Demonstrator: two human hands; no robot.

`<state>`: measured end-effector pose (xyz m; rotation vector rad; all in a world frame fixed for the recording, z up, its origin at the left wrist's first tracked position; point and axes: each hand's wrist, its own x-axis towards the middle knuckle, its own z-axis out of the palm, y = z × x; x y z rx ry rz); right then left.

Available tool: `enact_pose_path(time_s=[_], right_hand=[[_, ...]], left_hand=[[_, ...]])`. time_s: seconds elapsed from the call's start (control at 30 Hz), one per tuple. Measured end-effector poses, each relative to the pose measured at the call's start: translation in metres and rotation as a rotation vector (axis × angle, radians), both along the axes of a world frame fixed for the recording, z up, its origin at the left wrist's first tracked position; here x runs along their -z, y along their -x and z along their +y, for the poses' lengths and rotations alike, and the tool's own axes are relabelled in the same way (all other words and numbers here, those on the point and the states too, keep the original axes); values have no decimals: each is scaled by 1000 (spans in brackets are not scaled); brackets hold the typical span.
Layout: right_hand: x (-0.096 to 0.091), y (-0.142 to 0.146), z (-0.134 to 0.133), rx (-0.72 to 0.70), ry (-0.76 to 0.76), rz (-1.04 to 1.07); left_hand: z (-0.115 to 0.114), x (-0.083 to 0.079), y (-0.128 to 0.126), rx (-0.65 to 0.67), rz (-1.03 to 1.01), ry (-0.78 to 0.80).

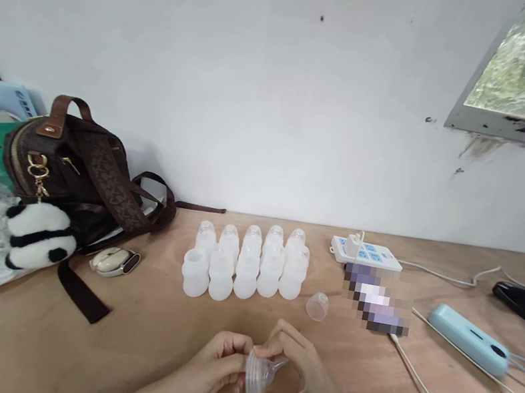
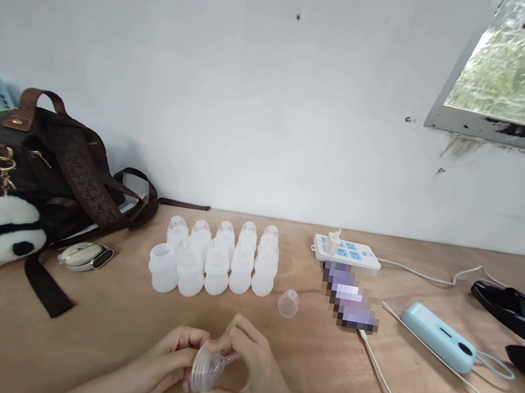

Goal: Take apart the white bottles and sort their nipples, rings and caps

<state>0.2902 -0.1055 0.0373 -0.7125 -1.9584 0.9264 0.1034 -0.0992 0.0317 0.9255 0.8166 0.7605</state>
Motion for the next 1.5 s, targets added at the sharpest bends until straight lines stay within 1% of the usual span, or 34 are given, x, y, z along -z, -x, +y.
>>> enact_pose_path(time_s=[0.07, 0.17, 0.2, 0.23, 0.27, 0.3, 0.33, 0.4, 0.43, 0.47, 0.53, 0.6, 0.67, 0.7, 0.73, 0.77, 0.8, 0.83, 0.87, 0.9, 0.97, 1.03, 1.1, 1.13, 1.17, 1.23, 1.3, 1.33, 1.4, 1.43, 1.5], right_hand=[[1, 1, 0, -47, 132, 95], [3, 1, 4, -143, 386, 276], [3, -1, 7, -166, 451, 333], [2, -4, 11, -175, 488, 376], [0, -8, 15, -160, 494, 395], [-2, -12, 19, -119, 468, 385], [-5, -17, 23, -51, 416, 331], [-11, -26, 29, 102, 256, 106], [-13, -30, 31, 151, 168, -39], [-15, -32, 32, 177, 85, -188], [-16, -34, 31, 170, -47, -452], [-16, -33, 29, 151, -123, -633], [-16, -32, 27, 146, -153, -740], [-17, -31, 26, 141, -153, -765], [-19, -31, 25, 139, -150, -772], [-21, -31, 25, 142, -149, -766], [-22, -31, 25, 153, -152, -747], [-24, -31, 25, 171, -161, -720], [-25, -31, 25, 193, -171, -687], [-26, -31, 26, 218, -181, -652], [-25, -32, 26, 255, -191, -593], [-22, -33, 28, 273, -207, -558], [-18, -33, 29, 281, -232, -540], [-17, -33, 30, 285, -242, -533], [-16, -33, 30, 291, -251, -524], [-15, -33, 30, 301, -260, -507], [-15, -32, 30, 310, -272, -486], [-16, -31, 29, 314, -279, -478], [-17, -31, 29, 321, -295, -463], [-18, -31, 29, 327, -304, -455], [-19, -31, 28, 338, -320, -430]], left_hand=[[0, 1, 1, 20, -5, 13], [3, 2, 4, 40, -7, 22], [5, 2, 6, 48, -6, 19], [7, 2, 9, 57, 0, 1], [11, 2, 12, 75, 14, -39], [14, 2, 15, 104, 43, -100], [18, 1, 18, 129, 89, -183], [26, -1, 26, 146, 255, -388], [29, -2, 29, 151, 364, -497], [32, -3, 33, 158, 480, -609], [36, -6, 40, 194, 700, -851], [38, -7, 46, 254, 875, -1101], [40, -8, 51, 273, 1006, -1330], [40, -9, 53, 248, 1047, -1430], [39, -9, 56, 195, 1065, -1519], [39, -10, 58, 110, 1061, -1592], [39, -12, 61, -2, 1040, -1642], [40, -14, 65, -143, 1008, -1662], [42, -16, 68, -302, 975, -1647], [46, -20, 72, -459, 948, -1595], [59, -29, 81, -745, 910, -1398], [78, -39, 91, -861, 856, -1147], [99, -48, 100, -830, 762, -919], [109, -51, 103, -747, 734, -832], [118, -54, 105, -665, 715, -781], [131, -57, 107, -547, 697, -751], [139, -59, 105, -491, 684, -764], [141, -61, 105, -487, 675, -774], [142, -66, 105, -531, 655, -812], [140, -71, 106, -578, 643, -833], [132, -84, 109, -739, 635, -917]])
